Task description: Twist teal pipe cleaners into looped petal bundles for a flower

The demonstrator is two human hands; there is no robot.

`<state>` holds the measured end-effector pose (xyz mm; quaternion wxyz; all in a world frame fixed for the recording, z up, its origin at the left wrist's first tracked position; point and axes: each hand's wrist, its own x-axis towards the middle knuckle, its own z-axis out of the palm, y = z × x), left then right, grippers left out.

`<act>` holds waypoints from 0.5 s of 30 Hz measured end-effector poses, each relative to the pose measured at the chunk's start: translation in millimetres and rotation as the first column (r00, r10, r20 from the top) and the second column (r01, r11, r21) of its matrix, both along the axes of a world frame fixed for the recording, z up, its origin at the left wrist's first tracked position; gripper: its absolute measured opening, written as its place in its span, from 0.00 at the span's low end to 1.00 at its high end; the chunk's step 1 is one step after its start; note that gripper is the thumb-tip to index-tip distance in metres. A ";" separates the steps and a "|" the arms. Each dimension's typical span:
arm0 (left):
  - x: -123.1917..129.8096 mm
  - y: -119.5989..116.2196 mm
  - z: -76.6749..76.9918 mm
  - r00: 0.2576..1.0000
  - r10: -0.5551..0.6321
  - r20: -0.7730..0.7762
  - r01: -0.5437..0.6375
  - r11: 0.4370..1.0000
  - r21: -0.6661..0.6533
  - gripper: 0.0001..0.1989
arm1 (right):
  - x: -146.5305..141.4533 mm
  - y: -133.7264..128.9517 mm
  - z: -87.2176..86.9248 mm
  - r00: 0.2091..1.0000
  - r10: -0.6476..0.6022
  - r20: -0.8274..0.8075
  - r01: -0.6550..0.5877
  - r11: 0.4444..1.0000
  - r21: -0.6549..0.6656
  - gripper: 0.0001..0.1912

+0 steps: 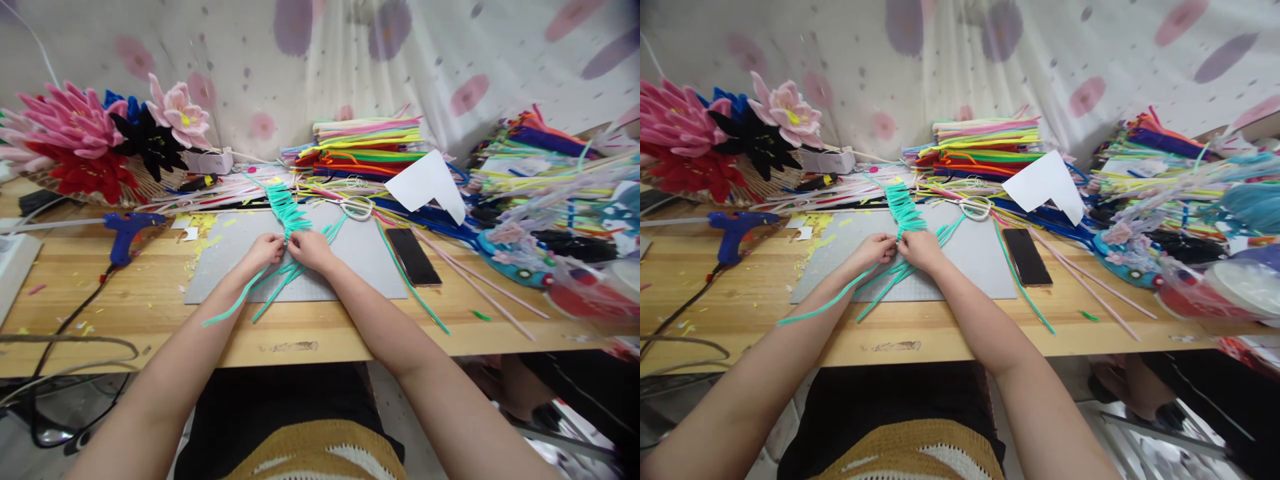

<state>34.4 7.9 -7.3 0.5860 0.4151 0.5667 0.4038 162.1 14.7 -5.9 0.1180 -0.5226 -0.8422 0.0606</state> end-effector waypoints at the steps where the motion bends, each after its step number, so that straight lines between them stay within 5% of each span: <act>1: -1.0 0.2 -1.1 1.000 0.008 -0.025 -0.008 1.000 0.011 0.10 | 0.1 0.1 -0.2 1.000 -0.007 -0.011 0.007 1.000 0.002 0.16; 9: -14.9 -1.4 0.5 0.998 -0.060 0.020 0.059 0.996 0.065 0.06 | 1.8 -0.4 3.3 0.998 0.000 -0.069 0.000 1.000 -0.005 0.14; 15: -13.0 -2.6 0.2 0.994 -0.007 -0.110 0.015 0.997 0.075 0.06 | 2.5 -1.0 4.5 0.996 0.016 -0.084 -0.019 0.999 -0.026 0.14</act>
